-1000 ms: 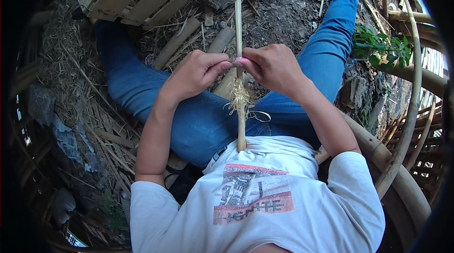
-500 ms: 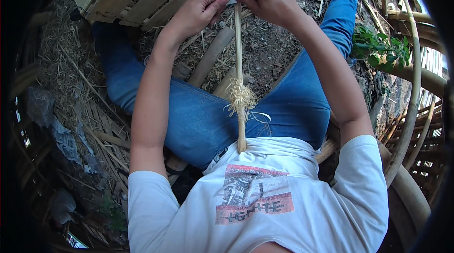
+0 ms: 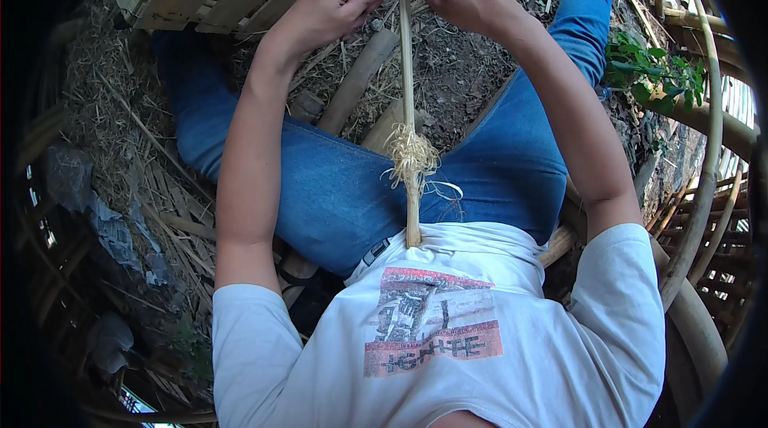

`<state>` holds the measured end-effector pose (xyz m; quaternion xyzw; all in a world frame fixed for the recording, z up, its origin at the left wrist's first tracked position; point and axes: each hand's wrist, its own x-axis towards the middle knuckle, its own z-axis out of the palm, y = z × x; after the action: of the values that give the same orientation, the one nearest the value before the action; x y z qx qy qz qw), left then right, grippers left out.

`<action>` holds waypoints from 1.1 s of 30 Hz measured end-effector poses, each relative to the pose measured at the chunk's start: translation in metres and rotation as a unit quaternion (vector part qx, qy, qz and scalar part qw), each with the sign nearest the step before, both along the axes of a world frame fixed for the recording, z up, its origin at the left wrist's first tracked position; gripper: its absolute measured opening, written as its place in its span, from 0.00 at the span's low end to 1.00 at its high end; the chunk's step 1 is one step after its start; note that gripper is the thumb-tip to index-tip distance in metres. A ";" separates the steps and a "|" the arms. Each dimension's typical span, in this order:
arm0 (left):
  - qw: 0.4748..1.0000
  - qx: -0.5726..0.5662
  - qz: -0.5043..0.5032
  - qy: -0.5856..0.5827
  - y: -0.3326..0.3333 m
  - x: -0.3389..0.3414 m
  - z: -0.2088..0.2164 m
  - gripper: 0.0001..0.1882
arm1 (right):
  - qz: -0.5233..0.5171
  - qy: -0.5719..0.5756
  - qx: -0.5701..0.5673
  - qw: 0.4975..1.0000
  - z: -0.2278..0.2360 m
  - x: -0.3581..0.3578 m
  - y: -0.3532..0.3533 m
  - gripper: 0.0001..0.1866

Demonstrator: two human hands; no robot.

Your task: The person shaves thin fibers from a bamboo stick using a knife and then twists the fibers around the stick by hand.

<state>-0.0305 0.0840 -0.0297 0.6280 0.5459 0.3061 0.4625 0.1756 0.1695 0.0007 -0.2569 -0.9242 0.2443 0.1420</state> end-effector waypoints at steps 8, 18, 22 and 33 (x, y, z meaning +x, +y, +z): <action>1.000 -0.020 -0.018 -0.014 -0.006 0.003 0.006 0.17 | -0.007 0.001 0.015 1.000 -0.002 0.004 -0.011 0.18; 0.999 -0.006 -0.045 0.006 -0.024 0.006 0.006 0.17 | -0.023 -0.022 0.033 0.999 -0.025 0.010 -0.027 0.19; 0.999 -0.026 -0.038 0.005 -0.025 0.007 0.009 0.17 | -0.028 -0.007 0.028 0.999 -0.024 0.011 -0.030 0.19; 0.998 -0.013 -0.055 0.035 -0.049 0.015 0.012 0.18 | -0.020 -0.019 -0.021 0.999 -0.021 0.021 -0.058 0.18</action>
<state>-0.0155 0.0347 -0.0179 0.6617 0.5300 0.2510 0.4672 0.1969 0.1119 -0.0205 -0.2828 -0.9160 0.2561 0.1236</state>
